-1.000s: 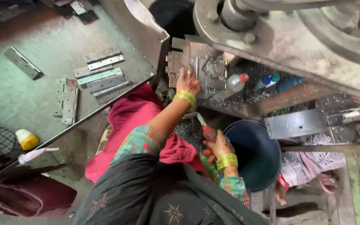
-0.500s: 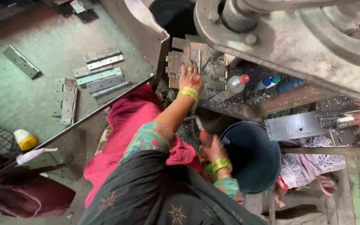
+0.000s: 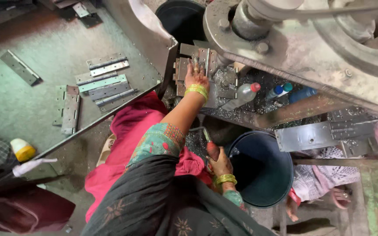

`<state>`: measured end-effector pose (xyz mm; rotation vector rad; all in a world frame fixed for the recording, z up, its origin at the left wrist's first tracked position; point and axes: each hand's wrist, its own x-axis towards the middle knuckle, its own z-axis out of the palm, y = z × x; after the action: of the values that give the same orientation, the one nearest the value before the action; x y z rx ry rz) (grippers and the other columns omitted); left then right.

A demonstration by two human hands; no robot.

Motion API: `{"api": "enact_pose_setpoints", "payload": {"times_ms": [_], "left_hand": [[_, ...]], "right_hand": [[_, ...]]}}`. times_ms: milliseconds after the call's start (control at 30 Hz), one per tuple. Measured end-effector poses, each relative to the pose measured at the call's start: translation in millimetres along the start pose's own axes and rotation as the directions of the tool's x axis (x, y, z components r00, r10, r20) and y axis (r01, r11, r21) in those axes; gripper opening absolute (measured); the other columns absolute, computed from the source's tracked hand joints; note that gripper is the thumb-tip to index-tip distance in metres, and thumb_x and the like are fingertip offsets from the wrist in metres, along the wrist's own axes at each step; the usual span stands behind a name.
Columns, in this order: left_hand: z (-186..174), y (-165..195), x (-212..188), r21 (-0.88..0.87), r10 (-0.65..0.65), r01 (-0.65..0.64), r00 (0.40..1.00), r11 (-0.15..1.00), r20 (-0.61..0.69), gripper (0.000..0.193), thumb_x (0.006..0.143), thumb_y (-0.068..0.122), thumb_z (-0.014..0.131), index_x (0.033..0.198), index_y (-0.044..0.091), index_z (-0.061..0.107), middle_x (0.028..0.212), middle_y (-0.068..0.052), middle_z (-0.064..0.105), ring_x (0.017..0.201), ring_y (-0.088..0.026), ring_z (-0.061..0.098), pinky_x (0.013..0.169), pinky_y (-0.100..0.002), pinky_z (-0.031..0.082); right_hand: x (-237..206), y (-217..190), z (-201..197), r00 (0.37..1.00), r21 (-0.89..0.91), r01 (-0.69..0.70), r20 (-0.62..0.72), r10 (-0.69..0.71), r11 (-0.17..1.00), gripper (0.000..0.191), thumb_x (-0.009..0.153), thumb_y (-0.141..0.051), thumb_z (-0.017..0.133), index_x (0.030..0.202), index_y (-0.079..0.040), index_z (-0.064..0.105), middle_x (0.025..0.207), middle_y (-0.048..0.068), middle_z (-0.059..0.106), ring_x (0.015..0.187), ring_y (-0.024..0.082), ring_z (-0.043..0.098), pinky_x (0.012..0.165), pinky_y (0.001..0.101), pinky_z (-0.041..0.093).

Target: The person operates a manual punching machine to create holes in metal hinge plates. They pick up a hinge plate, place it under the press, pull the lever to punch a hole, and then place the finished piece on a nearby table. This process is repeated for multiple hinge plates.

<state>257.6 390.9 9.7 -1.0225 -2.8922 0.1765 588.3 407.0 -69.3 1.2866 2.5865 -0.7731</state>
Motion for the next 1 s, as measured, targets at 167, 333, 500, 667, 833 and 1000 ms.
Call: {"api": "enact_pose_setpoints", "payload": {"times_ms": [167,333,500,667,833,1000], "left_hand": [[-7,-9,2,0.067,0.009,-0.012,0.998,0.998,0.058,0.060,0.102,0.028,0.027,0.158,0.009,0.033,0.169,-0.011,0.023,0.157,-0.024,0.015,0.124,-0.048,0.013],[-13,-1,13,0.876,-0.135,-0.059,0.981,0.479,0.140,0.063,0.103,0.030,0.026,0.163,0.011,0.026,0.171,-0.009,0.018,0.158,-0.022,0.012,0.124,-0.046,0.012],[1,-11,-24,-0.316,-0.014,-0.002,0.999,0.949,-0.046,0.047,0.102,0.029,0.035,0.145,0.013,0.042,0.162,-0.003,0.032,0.150,-0.028,0.023,0.121,-0.059,0.015],[40,-151,-137,-0.384,-0.155,0.125,0.987,0.915,-0.046,0.023,0.088,0.028,0.056,0.105,0.016,0.067,0.113,-0.012,0.068,0.107,-0.031,0.066,0.094,-0.051,0.050],[84,-304,-234,-0.305,-0.771,0.713,0.620,0.632,-0.147,0.020,0.095,0.016,0.054,0.106,0.007,0.069,0.113,-0.016,0.065,0.107,-0.035,0.061,0.092,-0.051,0.047],[84,-320,-234,-0.323,-0.790,0.733,0.606,0.599,-0.090,0.029,0.091,0.016,0.062,0.117,0.006,0.068,0.117,-0.017,0.065,0.109,-0.038,0.062,0.088,-0.050,0.051]], "right_hand": [[8,3,-7,0.997,-0.116,0.043,0.072,-0.035,0.992,0.085,0.071,-0.048,0.089,0.135,-0.009,0.049,0.119,0.023,0.069,0.112,0.042,0.066,0.091,0.0497,0.054],[9,5,7,0.995,0.083,0.100,-0.011,-0.099,0.991,0.079,0.073,-0.039,0.086,0.137,-0.010,0.051,0.119,0.024,0.070,0.111,0.043,0.067,0.090,0.0498,0.053],[8,13,26,0.999,0.180,0.025,0.028,-0.031,0.983,0.079,0.077,-0.037,0.083,0.142,-0.009,0.047,0.119,0.025,0.069,0.109,0.043,0.069,0.088,0.0499,0.055],[16,28,29,0.992,0.097,-0.068,0.115,0.057,0.993,0.076,0.077,-0.036,0.081,0.141,-0.009,0.051,0.116,0.024,0.071,0.095,0.042,0.074,0.083,0.0513,0.059],[22,30,34,0.975,0.082,0.221,-0.023,-0.219,0.972,0.075,0.071,-0.037,0.089,0.129,-0.002,0.055,0.112,0.026,0.071,0.100,0.042,0.070,0.084,0.0501,0.055],[14,20,20,0.997,-0.032,0.063,0.052,-0.062,0.997,0.076,0.074,-0.040,0.087,0.133,-0.005,0.054,0.114,0.027,0.071,0.102,0.045,0.071,0.085,0.0508,0.055]]}}
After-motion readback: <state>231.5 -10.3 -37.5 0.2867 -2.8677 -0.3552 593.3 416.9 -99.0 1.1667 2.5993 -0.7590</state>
